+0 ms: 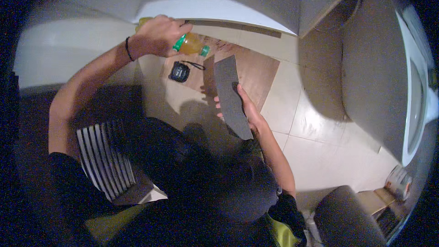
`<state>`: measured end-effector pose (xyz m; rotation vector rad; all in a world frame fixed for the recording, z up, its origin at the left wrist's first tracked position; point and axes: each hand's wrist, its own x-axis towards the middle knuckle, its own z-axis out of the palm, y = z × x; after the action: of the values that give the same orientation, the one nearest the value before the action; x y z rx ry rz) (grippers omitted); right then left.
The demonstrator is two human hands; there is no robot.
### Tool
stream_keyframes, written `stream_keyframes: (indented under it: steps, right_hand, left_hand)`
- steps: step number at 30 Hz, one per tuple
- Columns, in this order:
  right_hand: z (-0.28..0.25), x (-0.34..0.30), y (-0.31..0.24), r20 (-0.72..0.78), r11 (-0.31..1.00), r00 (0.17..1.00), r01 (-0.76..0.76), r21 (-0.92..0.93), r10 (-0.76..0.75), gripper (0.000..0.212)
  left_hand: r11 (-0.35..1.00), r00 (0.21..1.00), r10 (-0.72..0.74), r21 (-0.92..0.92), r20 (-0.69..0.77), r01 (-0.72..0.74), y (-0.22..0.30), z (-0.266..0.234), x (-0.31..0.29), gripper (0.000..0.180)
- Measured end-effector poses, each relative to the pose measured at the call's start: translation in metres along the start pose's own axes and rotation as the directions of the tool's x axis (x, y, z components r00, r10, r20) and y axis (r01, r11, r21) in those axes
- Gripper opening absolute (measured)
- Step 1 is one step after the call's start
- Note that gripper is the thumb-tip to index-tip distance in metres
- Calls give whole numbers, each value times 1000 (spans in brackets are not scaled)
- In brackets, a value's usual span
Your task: The person pours a yellow liquid from a plastic bottle onto a grey rectangular tile. They repeatedly apply the liquid to the tile's surface and edges, then inspect the tile by holding it up to the light. The person also uses a tape measure to measure the tile.
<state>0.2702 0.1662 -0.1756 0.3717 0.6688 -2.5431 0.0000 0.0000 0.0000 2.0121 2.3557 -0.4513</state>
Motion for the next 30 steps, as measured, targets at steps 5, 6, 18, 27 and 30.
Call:
stream_keyframes:
  steps: [5,6,18,27,30]
  right_hand:
    - [28,1,5,76,998,997,23,56,-28,65]
    - [29,2,1,105,1000,994,-12,-6,13,65]
    - [57,27,-7,217,995,976,32,-92,-11,73]
    - [67,28,-12,186,997,980,72,-4,-70,78]
    - [70,32,-13,219,996,972,87,-3,-84,81]
  left_hand:
    - [997,998,-64,-32,-14,64,-5,-15,-39,48]
    - [997,997,-74,-16,-7,74,-7,-18,-43,48]
    - [994,983,-109,24,146,107,-2,-30,-45,51]
    - [998,981,-30,57,190,19,-8,-47,-42,49]
    - [999,984,-35,42,174,28,-4,-47,-43,53]
